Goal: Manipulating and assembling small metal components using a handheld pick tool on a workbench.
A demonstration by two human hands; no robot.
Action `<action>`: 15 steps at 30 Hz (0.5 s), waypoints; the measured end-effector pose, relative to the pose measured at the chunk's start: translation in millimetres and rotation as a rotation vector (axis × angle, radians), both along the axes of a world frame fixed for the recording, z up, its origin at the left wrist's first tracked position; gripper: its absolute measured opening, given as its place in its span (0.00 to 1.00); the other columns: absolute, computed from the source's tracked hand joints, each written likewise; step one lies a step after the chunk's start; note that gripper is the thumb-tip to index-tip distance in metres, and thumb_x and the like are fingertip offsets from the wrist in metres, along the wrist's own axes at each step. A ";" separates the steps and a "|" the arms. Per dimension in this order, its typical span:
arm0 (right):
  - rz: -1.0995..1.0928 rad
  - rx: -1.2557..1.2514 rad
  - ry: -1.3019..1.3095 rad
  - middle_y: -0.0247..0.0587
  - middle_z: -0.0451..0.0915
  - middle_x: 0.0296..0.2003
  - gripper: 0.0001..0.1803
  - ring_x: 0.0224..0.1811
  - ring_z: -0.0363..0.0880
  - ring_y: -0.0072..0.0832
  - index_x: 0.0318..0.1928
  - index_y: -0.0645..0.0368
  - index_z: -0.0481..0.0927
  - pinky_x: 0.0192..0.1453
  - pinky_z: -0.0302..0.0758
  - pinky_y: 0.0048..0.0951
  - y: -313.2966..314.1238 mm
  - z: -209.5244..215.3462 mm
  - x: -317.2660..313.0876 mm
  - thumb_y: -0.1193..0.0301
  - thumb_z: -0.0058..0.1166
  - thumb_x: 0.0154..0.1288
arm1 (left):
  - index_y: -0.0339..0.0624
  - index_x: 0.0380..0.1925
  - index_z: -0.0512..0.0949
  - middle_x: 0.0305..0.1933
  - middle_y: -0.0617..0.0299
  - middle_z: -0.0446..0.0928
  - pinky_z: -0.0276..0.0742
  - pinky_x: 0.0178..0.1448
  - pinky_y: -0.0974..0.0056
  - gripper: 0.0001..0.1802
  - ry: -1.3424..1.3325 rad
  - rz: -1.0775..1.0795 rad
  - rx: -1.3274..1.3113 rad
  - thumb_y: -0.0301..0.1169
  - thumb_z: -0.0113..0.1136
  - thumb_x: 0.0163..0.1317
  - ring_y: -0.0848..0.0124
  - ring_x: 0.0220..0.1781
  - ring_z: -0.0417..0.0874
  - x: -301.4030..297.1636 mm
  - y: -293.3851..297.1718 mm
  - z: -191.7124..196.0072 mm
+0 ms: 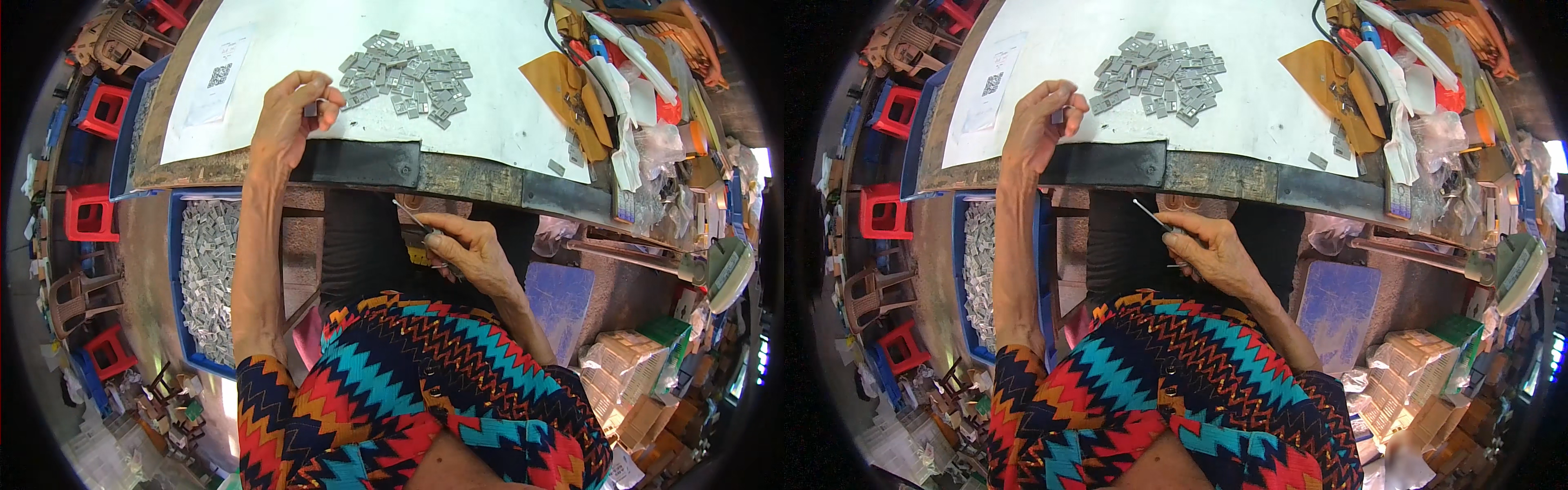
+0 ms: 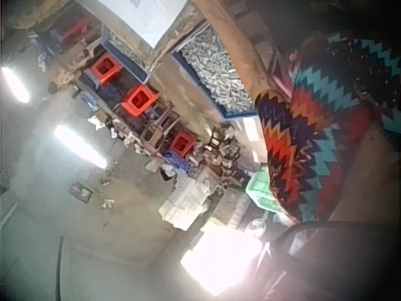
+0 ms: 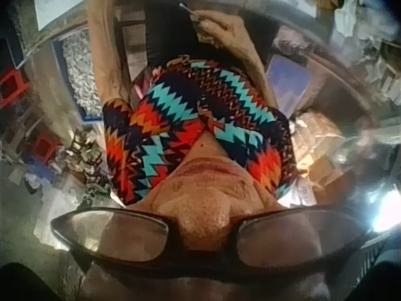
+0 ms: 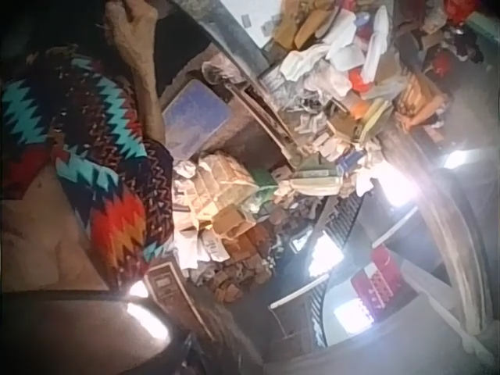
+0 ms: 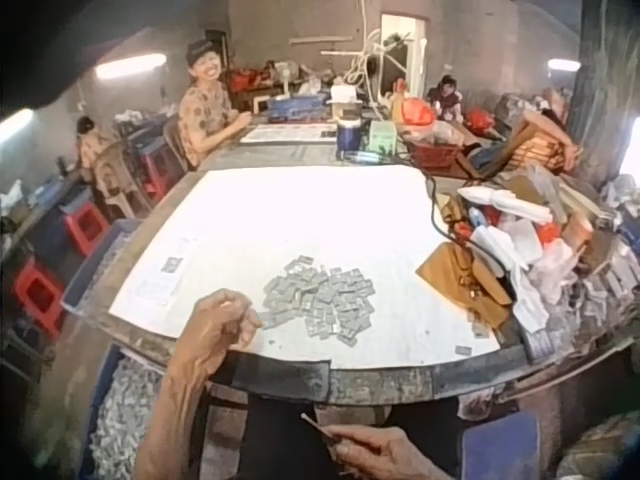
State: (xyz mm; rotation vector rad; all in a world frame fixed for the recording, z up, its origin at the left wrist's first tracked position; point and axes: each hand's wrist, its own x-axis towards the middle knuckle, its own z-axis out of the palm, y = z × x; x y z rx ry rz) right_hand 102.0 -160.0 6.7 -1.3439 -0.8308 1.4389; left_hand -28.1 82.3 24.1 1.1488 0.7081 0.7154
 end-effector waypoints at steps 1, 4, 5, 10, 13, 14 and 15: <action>0.002 -0.012 0.001 0.27 0.69 0.20 0.18 0.19 0.66 0.11 0.53 0.60 0.72 0.21 0.65 0.14 -0.8 -1.6 -0.9 0.69 0.47 0.65 | 0.34 0.32 0.72 0.23 0.57 0.75 0.63 0.22 0.76 0.07 0.105 0.020 0.071 0.27 0.46 0.60 0.79 0.19 0.69 7.2 0.6 2.5; 0.014 -0.038 -0.048 0.26 0.69 0.19 0.18 0.19 0.66 0.12 0.53 0.60 0.72 0.21 0.65 0.15 -2.4 -5.6 -1.8 0.69 0.47 0.64 | 0.34 0.36 0.74 0.22 0.59 0.74 0.68 0.26 0.73 0.10 0.271 -0.038 0.175 0.24 0.44 0.57 0.78 0.20 0.70 19.6 20.4 -15.8; 0.015 -0.038 -0.048 0.26 0.69 0.19 0.18 0.19 0.66 0.12 0.53 0.60 0.72 0.21 0.65 0.15 -2.9 -7.4 -2.0 0.69 0.47 0.64 | 0.35 0.36 0.74 0.24 0.56 0.75 0.70 0.29 0.69 0.10 0.401 -0.043 0.431 0.25 0.45 0.57 0.73 0.22 0.73 24.2 25.0 -25.8; 0.019 -0.065 -0.041 0.26 0.69 0.19 0.18 0.19 0.66 0.12 0.53 0.60 0.72 0.21 0.66 0.16 -4.0 -8.9 -0.4 0.69 0.47 0.64 | 0.38 0.34 0.74 0.31 0.46 0.78 0.73 0.39 0.54 0.10 1.024 0.001 0.941 0.33 0.51 0.57 0.51 0.36 0.80 45.2 5.8 -20.4; 0.010 -0.054 -0.038 0.26 0.69 0.18 0.18 0.18 0.66 0.12 0.53 0.60 0.73 0.21 0.65 0.16 -4.1 -11.3 -0.1 0.69 0.47 0.64 | 0.42 0.35 0.74 0.28 0.50 0.78 0.72 0.36 0.54 0.11 1.099 0.009 1.019 0.36 0.55 0.55 0.52 0.33 0.79 48.1 3.4 -31.2; 0.006 -0.056 -0.038 0.26 0.69 0.18 0.18 0.18 0.66 0.12 0.53 0.60 0.73 0.21 0.65 0.16 -3.9 -11.2 -0.1 0.69 0.47 0.64 | 0.42 0.35 0.74 0.27 0.50 0.78 0.72 0.36 0.54 0.11 1.151 0.026 1.053 0.35 0.55 0.55 0.52 0.32 0.79 48.9 3.4 -32.9; 0.011 -0.052 -0.050 0.26 0.68 0.18 0.18 0.18 0.66 0.12 0.53 0.60 0.73 0.21 0.65 0.16 -3.8 -11.1 0.1 0.69 0.47 0.64 | 0.42 0.35 0.74 0.27 0.50 0.78 0.72 0.36 0.54 0.11 1.149 0.023 1.053 0.35 0.55 0.55 0.52 0.32 0.79 49.4 3.8 -32.2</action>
